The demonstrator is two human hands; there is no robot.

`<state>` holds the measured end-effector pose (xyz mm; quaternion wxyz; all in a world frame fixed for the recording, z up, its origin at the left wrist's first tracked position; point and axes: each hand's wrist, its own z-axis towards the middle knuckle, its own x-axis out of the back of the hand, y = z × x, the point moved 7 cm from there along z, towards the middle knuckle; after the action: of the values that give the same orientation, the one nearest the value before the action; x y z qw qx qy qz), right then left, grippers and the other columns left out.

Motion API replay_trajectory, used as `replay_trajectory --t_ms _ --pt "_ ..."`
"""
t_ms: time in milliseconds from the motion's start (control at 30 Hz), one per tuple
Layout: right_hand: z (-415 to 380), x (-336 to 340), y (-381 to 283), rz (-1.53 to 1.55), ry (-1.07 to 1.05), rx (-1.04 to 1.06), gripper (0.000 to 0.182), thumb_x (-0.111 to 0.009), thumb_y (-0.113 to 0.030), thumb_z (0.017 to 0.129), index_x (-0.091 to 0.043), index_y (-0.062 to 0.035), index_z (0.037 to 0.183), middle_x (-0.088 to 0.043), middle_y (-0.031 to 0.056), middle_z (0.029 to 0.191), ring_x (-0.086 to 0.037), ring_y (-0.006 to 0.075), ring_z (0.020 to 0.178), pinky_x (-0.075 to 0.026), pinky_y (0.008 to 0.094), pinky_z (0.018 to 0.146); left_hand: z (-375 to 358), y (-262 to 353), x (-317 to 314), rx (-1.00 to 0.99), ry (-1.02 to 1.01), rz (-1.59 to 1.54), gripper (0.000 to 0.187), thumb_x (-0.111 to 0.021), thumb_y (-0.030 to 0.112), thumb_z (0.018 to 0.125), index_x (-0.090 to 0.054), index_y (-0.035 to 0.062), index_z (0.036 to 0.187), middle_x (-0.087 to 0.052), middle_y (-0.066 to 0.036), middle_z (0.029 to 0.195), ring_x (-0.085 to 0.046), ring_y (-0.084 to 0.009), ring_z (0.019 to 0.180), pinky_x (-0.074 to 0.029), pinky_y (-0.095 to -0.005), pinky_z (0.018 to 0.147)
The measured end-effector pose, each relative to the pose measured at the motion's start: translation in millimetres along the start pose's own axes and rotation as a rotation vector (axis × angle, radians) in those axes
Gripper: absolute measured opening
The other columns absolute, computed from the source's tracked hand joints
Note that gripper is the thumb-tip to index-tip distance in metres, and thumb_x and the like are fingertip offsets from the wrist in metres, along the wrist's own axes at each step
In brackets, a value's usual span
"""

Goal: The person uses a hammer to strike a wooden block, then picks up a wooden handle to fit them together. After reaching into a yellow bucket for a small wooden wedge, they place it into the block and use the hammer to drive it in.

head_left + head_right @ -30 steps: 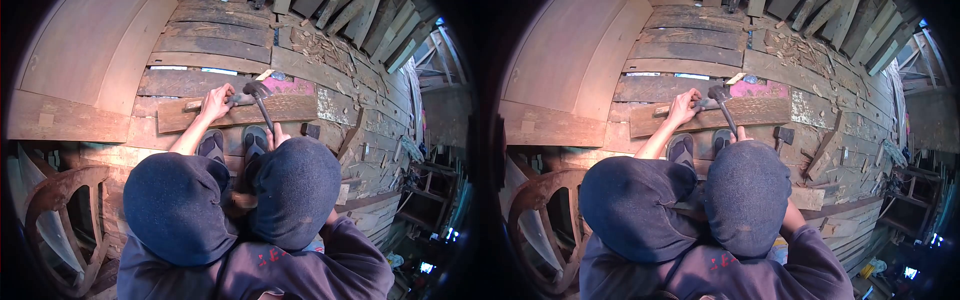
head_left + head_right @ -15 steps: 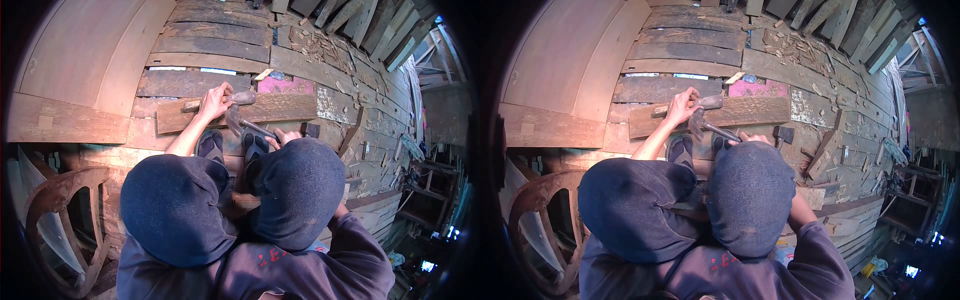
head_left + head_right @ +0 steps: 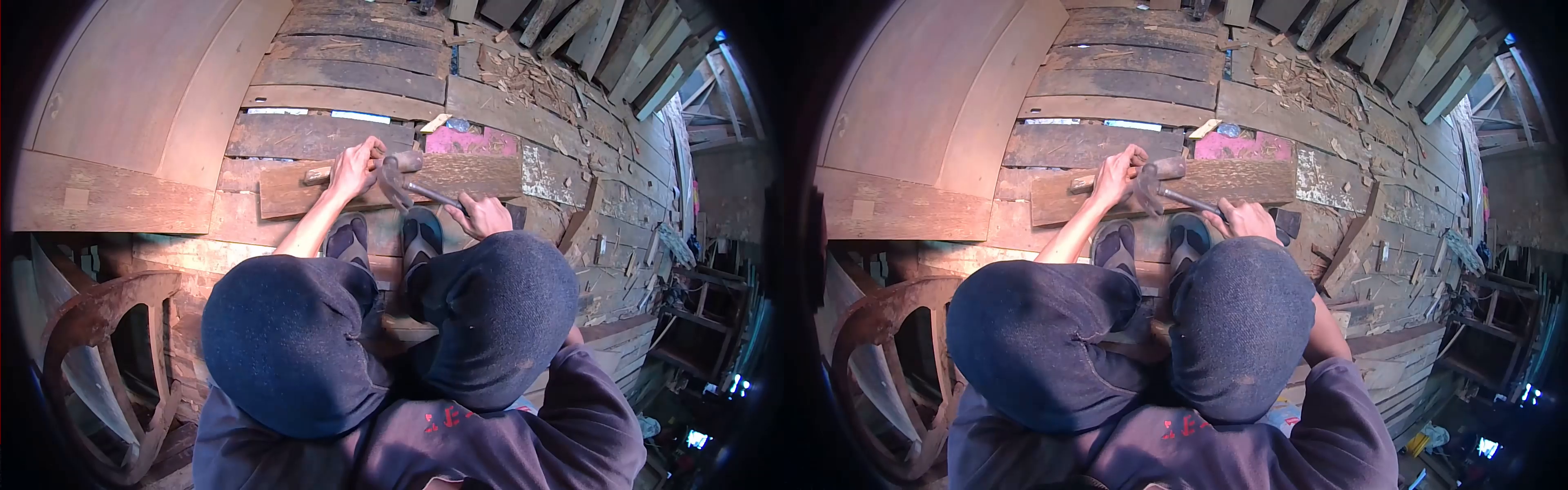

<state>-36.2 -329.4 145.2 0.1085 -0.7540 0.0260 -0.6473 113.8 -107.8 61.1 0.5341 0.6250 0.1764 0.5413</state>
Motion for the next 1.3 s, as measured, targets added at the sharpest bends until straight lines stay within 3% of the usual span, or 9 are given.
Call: replay_trajectory --t_ms 333,433,533,667,700,900,1067,1167,1300 --pt "-2.2 -10.6 4.6 -0.015 0.028 0.017 0.053 -0.054 -0.055 0.1 -0.065 -0.0034 0.094 -0.068 0.0187 0.07 -0.071 0.037 0.07 -0.057 0.0444 0.065 -2.8 5.4 3.2 -0.009 0.014 0.067 0.033 -0.076 0.009 0.08 -0.06 0.006 0.11 -0.072 -0.013 0.09 -0.074 -0.0275 0.086 -0.057 -0.0377 0.071" --pt "-3.7 -4.2 0.0 -0.068 0.063 0.182 0.054 -0.052 -0.055 0.1 -0.065 -0.0036 0.094 -0.07 0.0179 0.073 -0.071 0.0366 0.068 -0.057 0.0434 0.061 -3.9 14.9 4.3 -0.007 0.005 0.08 0.034 -0.077 0.011 0.08 -0.06 0.0067 0.11 -0.072 -0.012 0.088 -0.073 -0.0278 0.086 -0.057 -0.0382 0.071" --pt "7.0 -12.2 8.6 -0.155 -0.077 -0.006 0.053 -0.054 -0.055 0.1 -0.067 -0.0037 0.099 -0.071 0.0181 0.077 -0.072 0.0371 0.07 -0.057 0.045 0.064 -1.3 6.9 1.8 -0.005 0.042 0.122 0.039 -0.08 0.014 0.077 -0.059 0.0099 0.109 -0.074 -0.011 0.091 -0.072 -0.0341 0.087 -0.056 -0.0439 0.074" --pt "-5.5 -1.4 -2.0 -0.088 0.066 0.143 0.051 -0.056 -0.053 0.099 -0.066 -0.004 0.091 -0.07 0.0168 0.073 -0.072 0.0357 0.068 -0.058 0.0432 0.061 -4.0 5.6 1.1 0.017 0.023 0.056 0.039 -0.079 0.014 0.077 -0.059 0.0098 0.109 -0.073 -0.013 0.092 -0.072 -0.035 0.087 -0.057 -0.0434 0.074" --pt "-6.4 2.0 -5.0 -0.074 0.104 0.183 0.051 -0.056 -0.053 0.099 -0.066 -0.0041 0.089 -0.07 0.0164 0.072 -0.072 0.0353 0.067 -0.058 0.0426 0.061 -3.8 10.0 2.5 -0.018 0.029 0.102 0.036 -0.079 0.014 0.078 -0.06 0.006 0.108 -0.072 -0.014 0.09 -0.073 -0.031 0.085 -0.056 -0.0404 0.075" --pt "2.6 -13.8 7.5 -0.192 0.049 0.073 0.051 -0.056 -0.055 0.099 -0.066 -0.0061 0.09 -0.069 0.015 0.068 -0.07 0.0339 0.059 -0.055 0.0414 0.052 -0.3 8.7 2.1 -0.018 0.025 0.116 0.035 -0.076 0.008 0.078 -0.059 0.006 0.109 -0.072 -0.015 0.091 -0.072 -0.0331 0.087 -0.056 -0.0412 0.076" --pt "-8.2 -8.6 4.1 -0.156 0.17 0.311 0.051 -0.056 -0.056 0.098 -0.067 -0.0068 0.089 -0.066 0.0147 0.061 -0.069 0.032 0.057 -0.054 0.0406 0.052 -2.7 9.4 1.5 0.018 -0.002 0.116 0.044 -0.084 0.014 0.075 -0.058 0.0081 0.111 -0.074 -0.012 0.096 -0.074 -0.0298 0.088 -0.058 -0.0404 0.077" --pt "-0.3 -8.2 3.8 -0.231 0.072 0.287 0.052 -0.057 -0.057 0.097 -0.067 -0.0068 0.088 -0.067 0.0143 0.064 -0.069 0.0315 0.057 -0.055 0.0409 0.052 -2.4 6.0 -0.1 -0.065 0.032 0.112 0.048 -0.087 0.02 0.074 -0.058 0.0084 0.111 -0.074 -0.012 0.097 -0.074 -0.0289 0.086 -0.058 -0.0412 0.075" --pt "12.9 -7.7 14.6 -0.206 0.077 0.316 0.053 -0.055 -0.058 0.097 -0.066 -0.0074 0.085 -0.068 0.0136 0.066 -0.069 0.0337 0.057 -0.055 0.043 0.052 -4.6 5.4 2.0 0.03 0.005 0.096 0.043 -0.082 0.014 0.075 -0.059 0.0086 0.111 -0.074 -0.013 0.097 -0.074 -0.03 0.088 -0.058 -0.0415 0.075"
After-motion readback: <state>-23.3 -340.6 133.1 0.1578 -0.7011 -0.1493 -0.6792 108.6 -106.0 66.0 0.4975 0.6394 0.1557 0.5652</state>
